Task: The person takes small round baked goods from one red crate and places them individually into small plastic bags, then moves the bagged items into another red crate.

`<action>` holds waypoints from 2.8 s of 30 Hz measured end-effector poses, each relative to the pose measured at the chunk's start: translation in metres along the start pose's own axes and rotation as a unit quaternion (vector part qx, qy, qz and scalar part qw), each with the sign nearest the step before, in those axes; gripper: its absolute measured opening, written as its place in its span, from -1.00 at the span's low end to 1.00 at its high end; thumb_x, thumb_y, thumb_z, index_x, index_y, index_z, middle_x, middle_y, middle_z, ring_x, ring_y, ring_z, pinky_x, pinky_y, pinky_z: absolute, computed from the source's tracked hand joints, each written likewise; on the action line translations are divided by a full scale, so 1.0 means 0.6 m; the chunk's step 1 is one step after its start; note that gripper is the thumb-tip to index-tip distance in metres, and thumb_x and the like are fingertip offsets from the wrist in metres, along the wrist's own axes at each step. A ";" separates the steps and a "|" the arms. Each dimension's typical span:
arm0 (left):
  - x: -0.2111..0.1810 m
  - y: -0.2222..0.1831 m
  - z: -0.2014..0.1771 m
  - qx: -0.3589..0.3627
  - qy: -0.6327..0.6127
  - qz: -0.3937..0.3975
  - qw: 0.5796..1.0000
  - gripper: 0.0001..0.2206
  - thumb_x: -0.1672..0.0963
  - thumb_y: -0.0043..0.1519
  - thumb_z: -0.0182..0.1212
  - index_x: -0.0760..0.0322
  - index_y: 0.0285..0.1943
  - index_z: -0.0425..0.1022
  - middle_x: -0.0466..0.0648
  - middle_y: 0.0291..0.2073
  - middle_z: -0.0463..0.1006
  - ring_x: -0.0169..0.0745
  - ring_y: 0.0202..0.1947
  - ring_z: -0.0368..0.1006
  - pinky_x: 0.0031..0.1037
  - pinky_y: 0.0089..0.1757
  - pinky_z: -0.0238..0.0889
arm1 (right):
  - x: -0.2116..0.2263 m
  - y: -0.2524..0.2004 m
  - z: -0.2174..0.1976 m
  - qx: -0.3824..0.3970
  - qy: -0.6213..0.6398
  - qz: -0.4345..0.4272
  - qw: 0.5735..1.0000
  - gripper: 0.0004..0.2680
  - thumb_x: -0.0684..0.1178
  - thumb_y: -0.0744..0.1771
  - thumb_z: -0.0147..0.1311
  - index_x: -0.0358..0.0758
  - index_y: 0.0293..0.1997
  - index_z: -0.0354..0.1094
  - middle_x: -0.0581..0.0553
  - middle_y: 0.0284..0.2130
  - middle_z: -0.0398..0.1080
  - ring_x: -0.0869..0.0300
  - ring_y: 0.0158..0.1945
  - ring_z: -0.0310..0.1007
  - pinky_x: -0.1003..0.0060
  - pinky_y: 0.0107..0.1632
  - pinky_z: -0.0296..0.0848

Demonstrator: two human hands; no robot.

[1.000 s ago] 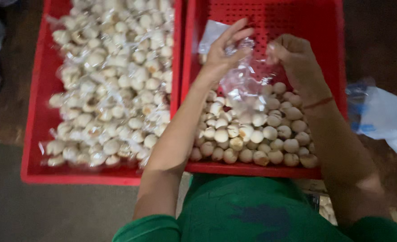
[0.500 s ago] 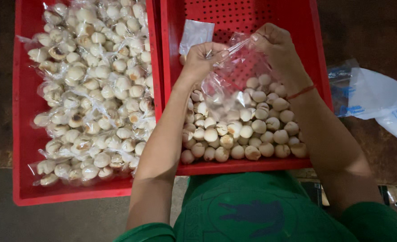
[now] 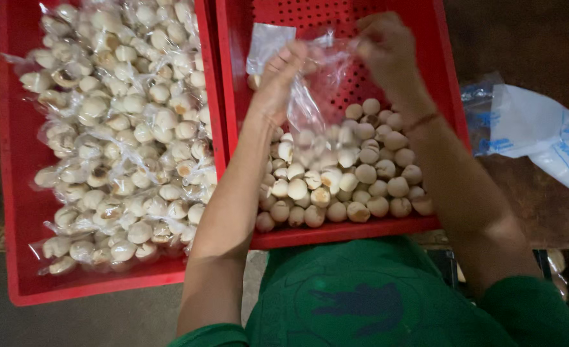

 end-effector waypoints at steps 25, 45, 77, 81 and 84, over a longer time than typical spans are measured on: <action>0.010 -0.005 -0.031 -0.103 0.552 0.139 0.816 -0.81 0.31 0.22 0.20 0.43 -0.02 0.60 0.17 0.03 0.55 0.16 -0.02 0.56 -0.23 0.03 0.41 | -0.129 -0.098 0.037 0.357 -0.353 0.270 0.822 -0.56 0.09 0.12 0.42 0.00 0.06 0.42 -0.36 0.05 0.27 -0.17 0.09 0.32 -0.01 0.06 0.42; 0.006 -0.025 0.022 -0.004 0.523 0.138 0.841 -0.60 0.31 0.09 0.26 0.40 0.16 0.52 0.24 0.22 0.47 0.11 0.16 0.52 -0.31 0.14 0.41 | 0.043 -0.036 0.082 0.114 0.277 0.464 0.834 -0.71 -0.12 0.34 0.03 -0.26 0.21 0.26 -0.10 -0.11 0.51 0.10 -0.13 0.63 0.12 -0.11 0.68; -0.202 -0.073 0.128 0.009 0.263 0.166 0.950 -0.90 0.21 0.35 0.26 0.42 -0.07 0.59 -0.13 -0.28 0.63 -0.45 -0.31 0.51 -0.55 -0.22 0.45 | 0.232 -0.014 -0.013 0.055 0.293 0.096 0.950 -0.95 -0.27 0.46 0.09 -0.31 -0.11 0.46 -0.14 -0.21 0.53 0.21 -0.14 0.55 0.33 -0.04 0.57; -0.185 -0.064 0.118 -0.032 0.431 0.181 0.884 -0.79 0.13 0.46 0.20 0.41 -0.11 0.65 -0.11 -0.38 0.54 -0.44 -0.38 0.33 -0.51 -0.30 0.21 | 0.216 -0.017 0.018 0.069 0.032 0.025 0.997 -0.96 -0.24 0.43 0.11 -0.34 -0.12 0.49 -0.14 -0.33 0.52 0.23 -0.33 0.42 0.34 -0.24 0.43; -0.173 -0.060 0.116 0.027 0.228 0.131 0.964 -0.77 0.13 0.49 0.13 0.45 -0.03 0.62 -0.18 -0.31 0.55 -0.48 -0.29 0.34 -0.55 -0.21 0.23 | 0.251 -0.025 0.034 0.089 0.007 -0.131 0.987 -0.97 -0.26 0.44 0.10 -0.37 -0.07 0.45 -0.14 -0.18 0.53 0.20 -0.13 0.57 0.33 -0.03 0.58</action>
Point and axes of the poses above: each hand's wrist, its own y-axis towards the middle knuckle, its own z-axis out of the palm, x = y × z, the point moved 4 cm from there along y, towards the middle knuckle
